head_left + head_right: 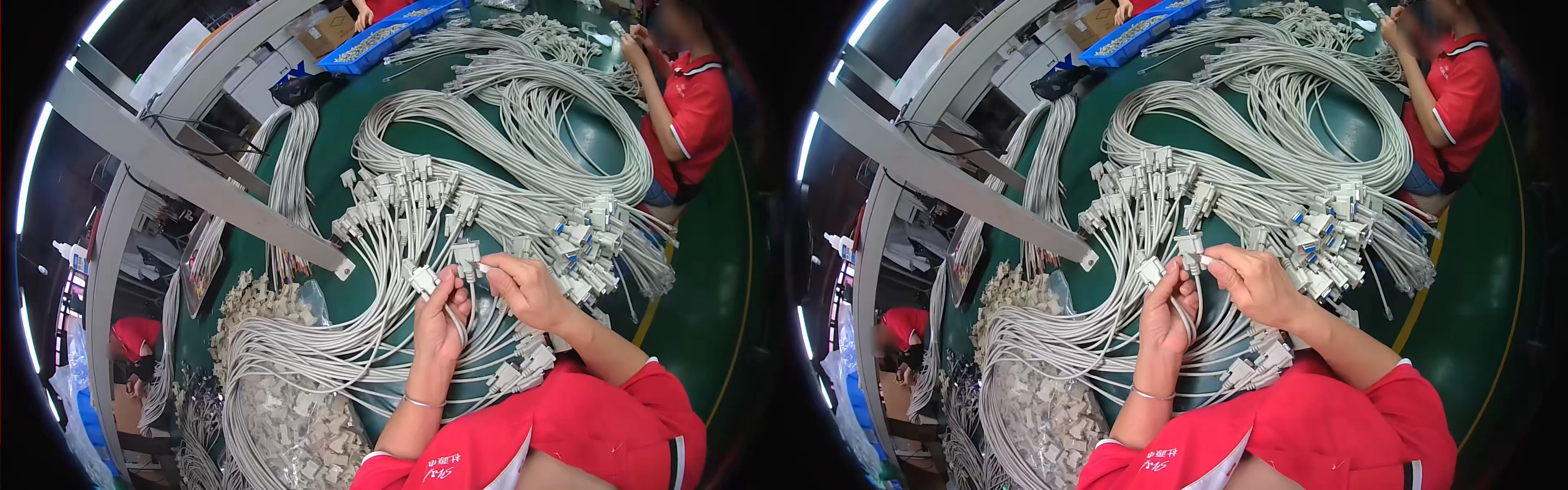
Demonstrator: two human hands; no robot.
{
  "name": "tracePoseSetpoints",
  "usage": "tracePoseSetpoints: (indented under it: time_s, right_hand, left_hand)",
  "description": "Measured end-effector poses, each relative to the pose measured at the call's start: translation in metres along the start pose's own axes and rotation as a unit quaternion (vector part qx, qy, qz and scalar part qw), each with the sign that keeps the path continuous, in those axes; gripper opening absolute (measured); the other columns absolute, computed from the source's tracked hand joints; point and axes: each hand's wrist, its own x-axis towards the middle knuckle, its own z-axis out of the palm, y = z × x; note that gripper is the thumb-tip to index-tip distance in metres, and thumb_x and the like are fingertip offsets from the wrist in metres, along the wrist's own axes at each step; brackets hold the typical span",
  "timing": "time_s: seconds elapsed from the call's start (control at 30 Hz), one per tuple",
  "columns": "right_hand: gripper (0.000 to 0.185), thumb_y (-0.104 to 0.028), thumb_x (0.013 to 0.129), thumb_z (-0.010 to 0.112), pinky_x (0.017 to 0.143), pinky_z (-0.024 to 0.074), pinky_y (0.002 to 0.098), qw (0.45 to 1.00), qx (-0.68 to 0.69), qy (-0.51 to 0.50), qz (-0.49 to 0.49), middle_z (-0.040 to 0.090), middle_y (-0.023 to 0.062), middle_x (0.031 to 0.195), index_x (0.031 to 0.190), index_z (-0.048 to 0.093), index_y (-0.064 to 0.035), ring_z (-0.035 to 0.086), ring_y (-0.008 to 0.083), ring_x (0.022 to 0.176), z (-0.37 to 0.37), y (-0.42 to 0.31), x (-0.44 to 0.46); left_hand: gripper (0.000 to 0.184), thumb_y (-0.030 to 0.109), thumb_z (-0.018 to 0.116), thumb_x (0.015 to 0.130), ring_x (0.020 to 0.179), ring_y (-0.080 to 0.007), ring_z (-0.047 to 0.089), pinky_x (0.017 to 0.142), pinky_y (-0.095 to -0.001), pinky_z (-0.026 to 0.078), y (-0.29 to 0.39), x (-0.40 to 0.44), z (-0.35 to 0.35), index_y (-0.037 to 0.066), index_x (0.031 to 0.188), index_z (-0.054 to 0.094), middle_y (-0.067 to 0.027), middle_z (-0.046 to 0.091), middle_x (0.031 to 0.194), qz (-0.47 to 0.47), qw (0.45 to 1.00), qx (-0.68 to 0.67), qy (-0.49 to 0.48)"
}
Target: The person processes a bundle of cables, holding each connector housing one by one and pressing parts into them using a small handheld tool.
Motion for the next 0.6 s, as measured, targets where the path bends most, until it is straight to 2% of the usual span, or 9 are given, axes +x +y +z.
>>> tracePoseSetpoints:
  time_s: [0.07,0.23,0.33,0.43,0.5,0.53,0.6]
  right_hand:
    - [0.024,-0.018,0.091,0.049,0.053,0.047,0.0309,1.0,-0.001,0.003,-0.009,0.061,0.0153,0.075,0.098,0.057,0.0031,0.061,0.0228,0.058,0.0009,0.0035,-0.0002]
    - [0.025,-0.018,0.091,0.049,0.052,0.0467,0.0301,1.0,0.0,0.0,-0.012,0.062,0.0149,0.075,0.098,0.058,0.0038,0.061,0.0214,0.056,0.0004,0.0008,0.0004]
    - [0.025,-0.018,0.091,0.05,0.055,0.0478,0.0316,1.0,0.009,-0.004,-0.006,0.062,0.0156,0.078,0.098,0.058,0.0042,0.061,0.0241,0.06,0.0008,0.0014,-0.0005]
    - [0.026,-0.02,0.089,0.054,0.059,0.0482,0.0334,0.999,0.024,0.009,-0.046,0.062,0.0163,0.08,0.1,0.058,0.0039,0.062,0.0272,0.066,0.0045,0.0074,0.0006]
    - [0.028,-0.021,0.087,0.057,0.058,0.0459,0.0268,0.994,-0.023,0.057,-0.093,0.062,0.0118,0.079,0.102,0.058,0.0022,0.059,0.0167,0.062,0.0058,0.0089,0.0019]
    - [0.028,-0.021,0.087,0.057,0.058,0.0459,0.0268,0.993,-0.026,0.06,-0.094,0.062,0.0118,0.079,0.102,0.058,0.0022,0.059,0.0167,0.062,0.0062,0.0082,0.0016]
    - [0.031,-0.025,0.084,0.061,0.059,0.0436,0.0248,0.997,0.005,0.073,0.021,0.059,0.0088,0.075,0.098,0.057,0.0018,0.053,0.0104,0.063,0.0041,0.0036,0.0033]
  left_hand:
    - [0.012,0.01,0.059,0.086,0.059,-0.0086,0.049,0.048,-0.0178,0.038,-0.0005,-0.0009,0.0055,0.004,0.097,0.057,-0.0034,0.058,0.077,-0.006,0.999,0.017,0.036]
    - [0.01,0.012,0.06,0.087,0.057,-0.0072,0.047,0.046,-0.0171,0.037,-0.0015,-0.0038,0.0092,0.005,0.093,0.057,-0.0011,0.055,0.074,0.002,0.997,0.067,0.035]
    - [0.01,0.013,0.06,0.086,0.057,-0.0068,0.046,0.045,-0.0171,0.037,-0.0007,-0.0027,0.0067,0.005,0.091,0.056,-0.0002,0.054,0.072,0.004,0.997,0.066,0.028]
    - [0.011,0.014,0.061,0.086,0.057,-0.0069,0.047,0.046,-0.0175,0.038,0.001,-0.0008,0.0028,0.005,0.09,0.056,-0.0001,0.053,0.071,0.004,0.999,0.031,0.028]
    - [0.011,0.013,0.061,0.086,0.058,-0.0069,0.047,0.046,-0.0178,0.039,0.0005,-0.0025,0.0032,0.005,0.09,0.056,-0.0002,0.054,0.072,0.0,0.999,0.013,0.029]
    - [0.011,0.014,0.062,0.085,0.059,-0.0068,0.048,0.047,-0.0178,0.037,-0.001,-0.0057,0.0059,0.005,0.089,0.057,0.0,0.054,0.072,0.01,0.998,0.045,0.035]
    - [0.012,0.015,0.063,0.085,0.061,-0.0074,0.051,0.048,-0.0183,0.039,-0.0034,-0.0056,0.0027,0.004,0.089,0.059,-0.001,0.057,0.074,0.011,0.995,0.098,0.008]
